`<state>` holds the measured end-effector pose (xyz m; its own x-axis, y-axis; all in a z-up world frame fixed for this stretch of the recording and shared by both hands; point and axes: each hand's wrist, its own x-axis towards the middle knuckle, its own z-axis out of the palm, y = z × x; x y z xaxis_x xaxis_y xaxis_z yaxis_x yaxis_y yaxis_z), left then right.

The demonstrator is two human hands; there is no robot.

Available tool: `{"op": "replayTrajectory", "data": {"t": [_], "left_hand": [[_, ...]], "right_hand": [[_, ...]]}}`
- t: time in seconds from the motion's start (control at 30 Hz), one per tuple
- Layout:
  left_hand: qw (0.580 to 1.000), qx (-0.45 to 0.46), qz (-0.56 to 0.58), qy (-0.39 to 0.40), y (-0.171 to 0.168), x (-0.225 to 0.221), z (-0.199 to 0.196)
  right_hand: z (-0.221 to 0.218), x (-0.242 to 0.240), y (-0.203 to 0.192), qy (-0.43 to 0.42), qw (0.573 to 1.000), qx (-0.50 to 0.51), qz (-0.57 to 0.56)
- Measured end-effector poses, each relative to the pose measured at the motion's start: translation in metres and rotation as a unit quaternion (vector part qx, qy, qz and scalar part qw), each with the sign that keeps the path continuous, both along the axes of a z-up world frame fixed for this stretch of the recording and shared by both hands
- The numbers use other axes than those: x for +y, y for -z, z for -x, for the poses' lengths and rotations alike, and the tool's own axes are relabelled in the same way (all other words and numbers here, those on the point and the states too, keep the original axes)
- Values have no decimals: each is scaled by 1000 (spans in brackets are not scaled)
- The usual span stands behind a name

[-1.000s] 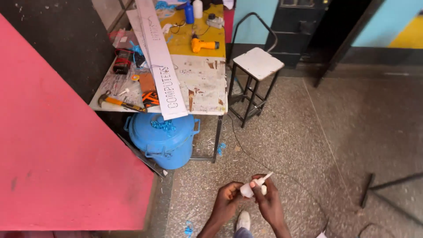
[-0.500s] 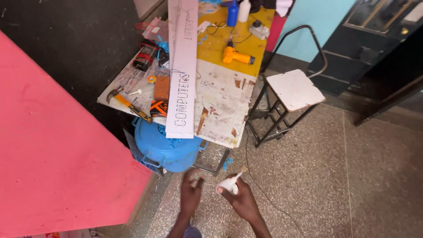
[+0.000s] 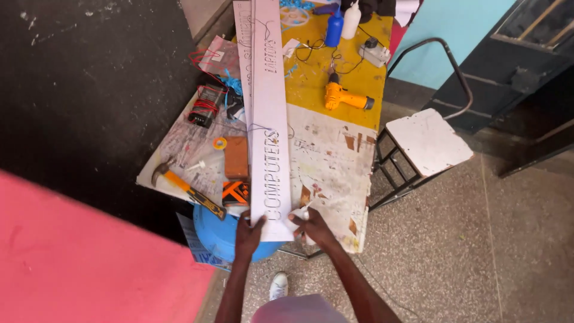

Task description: Gathering and organizing various small tools and materials into a bucket from a production table.

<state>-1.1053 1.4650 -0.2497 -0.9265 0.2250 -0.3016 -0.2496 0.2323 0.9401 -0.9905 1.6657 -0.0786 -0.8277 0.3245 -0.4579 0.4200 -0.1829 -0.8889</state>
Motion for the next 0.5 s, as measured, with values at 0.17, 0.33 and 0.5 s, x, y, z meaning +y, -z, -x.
{"op": "replayTrajectory", "data": {"t": [0.17,0.33,0.5], "left_hand": [[986,-61,-111,111,-115,63,-29],[912,-85,-189,355,-181,99,-37],[993,116,-18,17,-108,126,30]], "right_hand": [[-12,62,-20,76,996,-52,-22],[-37,123,-66,119,983,-100,-99],[-48,144,-18,60,893,-175,-410]]}}
